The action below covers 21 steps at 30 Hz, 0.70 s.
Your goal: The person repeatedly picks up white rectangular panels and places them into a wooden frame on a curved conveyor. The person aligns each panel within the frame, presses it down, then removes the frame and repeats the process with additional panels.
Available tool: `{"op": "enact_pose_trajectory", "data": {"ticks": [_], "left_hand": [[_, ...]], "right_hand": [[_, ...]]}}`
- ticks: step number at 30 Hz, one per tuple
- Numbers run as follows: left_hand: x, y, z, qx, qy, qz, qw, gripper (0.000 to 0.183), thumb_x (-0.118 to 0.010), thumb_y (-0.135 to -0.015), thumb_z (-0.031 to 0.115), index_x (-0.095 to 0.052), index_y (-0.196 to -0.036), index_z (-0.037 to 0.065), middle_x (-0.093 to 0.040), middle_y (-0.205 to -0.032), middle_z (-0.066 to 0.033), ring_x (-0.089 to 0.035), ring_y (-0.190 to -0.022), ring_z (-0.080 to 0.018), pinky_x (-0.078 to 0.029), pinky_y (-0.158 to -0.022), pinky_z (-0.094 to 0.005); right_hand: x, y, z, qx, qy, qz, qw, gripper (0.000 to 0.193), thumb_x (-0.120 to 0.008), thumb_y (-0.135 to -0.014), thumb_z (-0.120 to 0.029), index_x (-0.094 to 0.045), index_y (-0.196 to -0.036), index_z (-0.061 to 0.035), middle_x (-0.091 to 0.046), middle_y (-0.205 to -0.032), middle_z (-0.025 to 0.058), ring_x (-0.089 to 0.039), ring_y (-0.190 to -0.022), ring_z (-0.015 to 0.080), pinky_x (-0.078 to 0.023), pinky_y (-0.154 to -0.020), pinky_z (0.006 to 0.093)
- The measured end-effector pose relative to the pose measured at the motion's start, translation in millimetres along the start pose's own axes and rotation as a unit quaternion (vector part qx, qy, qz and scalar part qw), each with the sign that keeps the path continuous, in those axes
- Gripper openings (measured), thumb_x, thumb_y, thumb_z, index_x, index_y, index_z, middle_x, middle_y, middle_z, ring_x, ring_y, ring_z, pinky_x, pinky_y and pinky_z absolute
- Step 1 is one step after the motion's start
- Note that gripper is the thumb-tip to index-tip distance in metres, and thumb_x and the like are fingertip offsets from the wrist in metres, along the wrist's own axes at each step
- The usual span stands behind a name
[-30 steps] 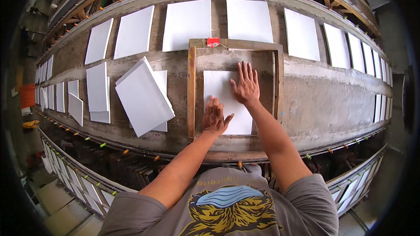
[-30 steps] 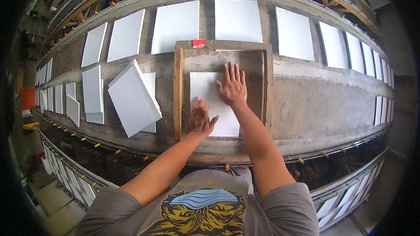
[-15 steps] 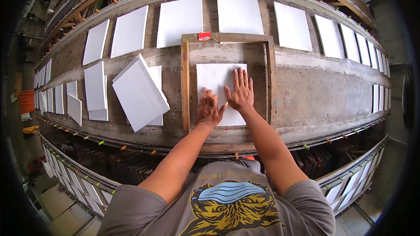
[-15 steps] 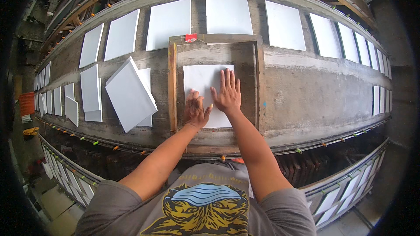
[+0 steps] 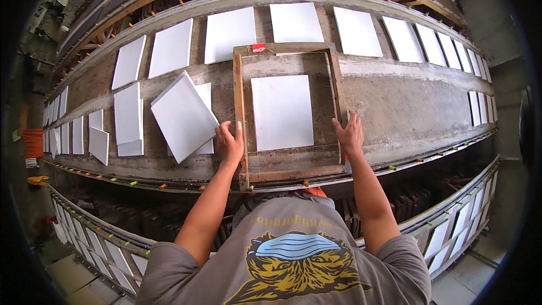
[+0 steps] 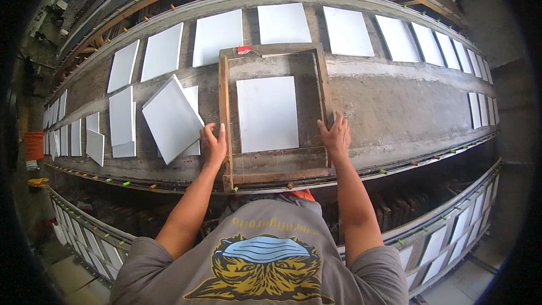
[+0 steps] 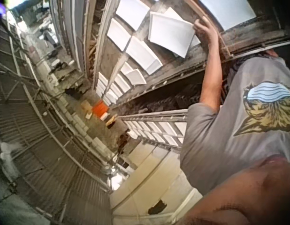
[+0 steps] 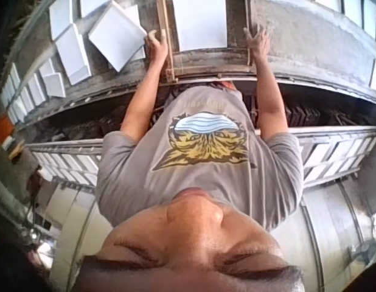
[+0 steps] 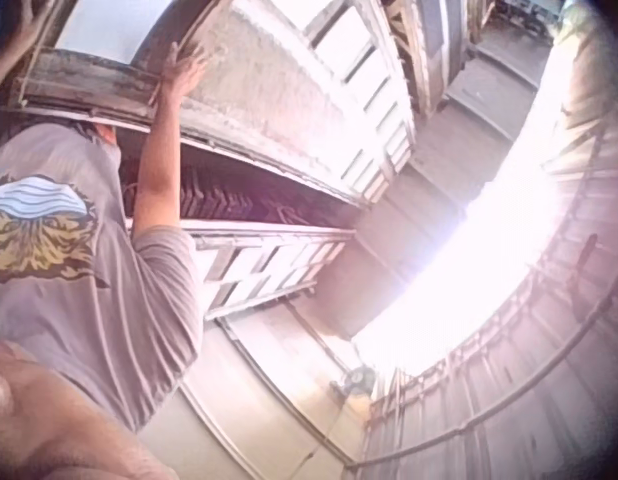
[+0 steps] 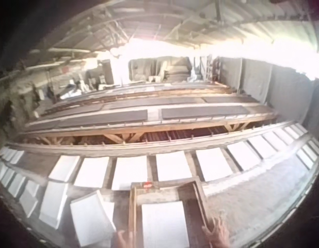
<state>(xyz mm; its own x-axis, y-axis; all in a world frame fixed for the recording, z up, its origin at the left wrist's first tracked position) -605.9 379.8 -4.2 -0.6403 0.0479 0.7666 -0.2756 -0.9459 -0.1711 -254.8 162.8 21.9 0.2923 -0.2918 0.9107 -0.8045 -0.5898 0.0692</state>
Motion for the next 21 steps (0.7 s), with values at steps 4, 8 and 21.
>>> {"op": "enact_pose_trajectory", "data": {"ticks": [4, 8, 21], "left_hand": [[11.5, 10.0, 5.1, 0.144, -0.066, -0.169, 0.973, 0.053, -0.042, -0.106, 0.055, -0.058, -0.125, 0.008, -0.068, -0.119, -0.0191, -0.066, -0.106, -0.0421, -0.054, -0.085, -0.0534], [-0.5, 12.9, 2.5, 0.134, -0.076, -0.176, 0.972, 0.058, -0.038, -0.106, 0.056, -0.061, -0.114, 0.004, -0.069, -0.111, -0.0231, -0.066, -0.104, -0.0434, -0.053, -0.085, -0.0553], [11.2, -3.7, -2.5, 0.108, 0.012, -0.16, 0.981, 0.068, -0.033, -0.106, 0.062, -0.058, -0.11, -0.001, -0.068, -0.097, -0.0274, -0.066, -0.094, -0.0487, -0.051, -0.08, -0.0596]], "right_hand": [[-6.0, 8.9, 5.5, 0.002, -0.015, -0.015, 1.0, 0.067, -0.076, -0.089, -0.04, -0.05, -0.137, -0.0026, -0.06, -0.13, 0.0242, -0.059, -0.12, 0.043, -0.049, -0.099, 0.0492], [-10.7, 1.6, 9.6, -0.003, 0.01, -0.033, 0.999, 0.056, -0.074, -0.09, -0.032, -0.052, -0.133, -0.0036, -0.063, -0.125, 0.0228, -0.061, -0.117, 0.0429, -0.051, -0.094, 0.0501], [13.5, 3.3, -12.2, 0.013, 0.029, 0.002, 0.999, 0.051, -0.071, -0.092, -0.028, -0.057, -0.132, -0.0008, -0.068, -0.118, 0.0224, -0.064, -0.112, 0.0417, -0.052, -0.094, 0.0479]]}}
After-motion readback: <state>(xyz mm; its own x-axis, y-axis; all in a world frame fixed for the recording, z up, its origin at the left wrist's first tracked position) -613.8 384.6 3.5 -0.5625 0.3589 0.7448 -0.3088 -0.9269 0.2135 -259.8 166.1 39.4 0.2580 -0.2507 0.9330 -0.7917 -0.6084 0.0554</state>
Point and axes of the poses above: each hand's wrist, its own y-axis away from the middle knuckle, its own x-axis out of the back of the hand, z = x × y, the point moved 3 cm from there along -y, towards the middle knuckle
